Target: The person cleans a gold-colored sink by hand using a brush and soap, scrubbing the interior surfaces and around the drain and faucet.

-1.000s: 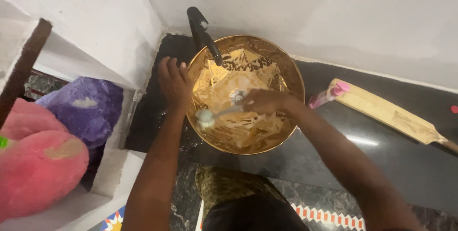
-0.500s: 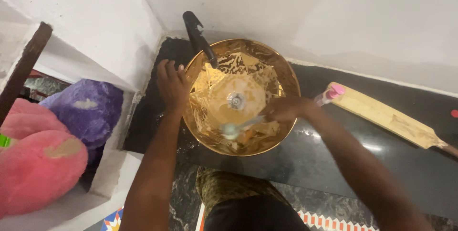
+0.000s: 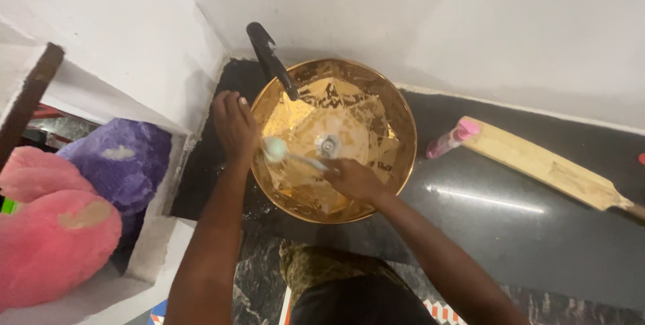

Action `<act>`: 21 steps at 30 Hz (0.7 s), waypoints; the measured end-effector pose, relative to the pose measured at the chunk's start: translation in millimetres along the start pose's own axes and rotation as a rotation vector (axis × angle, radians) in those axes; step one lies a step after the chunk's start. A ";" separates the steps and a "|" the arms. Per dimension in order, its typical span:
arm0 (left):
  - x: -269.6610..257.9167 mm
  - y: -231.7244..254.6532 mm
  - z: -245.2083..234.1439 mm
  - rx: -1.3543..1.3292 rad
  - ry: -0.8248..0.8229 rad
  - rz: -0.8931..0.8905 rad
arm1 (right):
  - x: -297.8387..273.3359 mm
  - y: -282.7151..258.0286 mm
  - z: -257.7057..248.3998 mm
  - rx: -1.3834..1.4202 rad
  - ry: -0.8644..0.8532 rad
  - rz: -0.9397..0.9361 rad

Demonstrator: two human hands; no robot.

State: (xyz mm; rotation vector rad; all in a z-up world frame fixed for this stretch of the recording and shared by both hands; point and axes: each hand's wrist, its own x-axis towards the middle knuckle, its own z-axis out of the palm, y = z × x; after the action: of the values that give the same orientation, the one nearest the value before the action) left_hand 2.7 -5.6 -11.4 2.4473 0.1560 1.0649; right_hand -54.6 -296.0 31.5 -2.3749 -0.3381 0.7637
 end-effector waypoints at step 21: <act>-3.1 0.3 -0.7 -0.024 -0.002 -0.046 | 46.8 -3.1 29.2 -0.258 0.363 -0.109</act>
State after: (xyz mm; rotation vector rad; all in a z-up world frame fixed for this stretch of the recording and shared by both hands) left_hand 0.0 -6.5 -12.9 2.4114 0.1973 1.0392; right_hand -34.7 -260.6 -6.0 -2.6470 -0.4270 0.2396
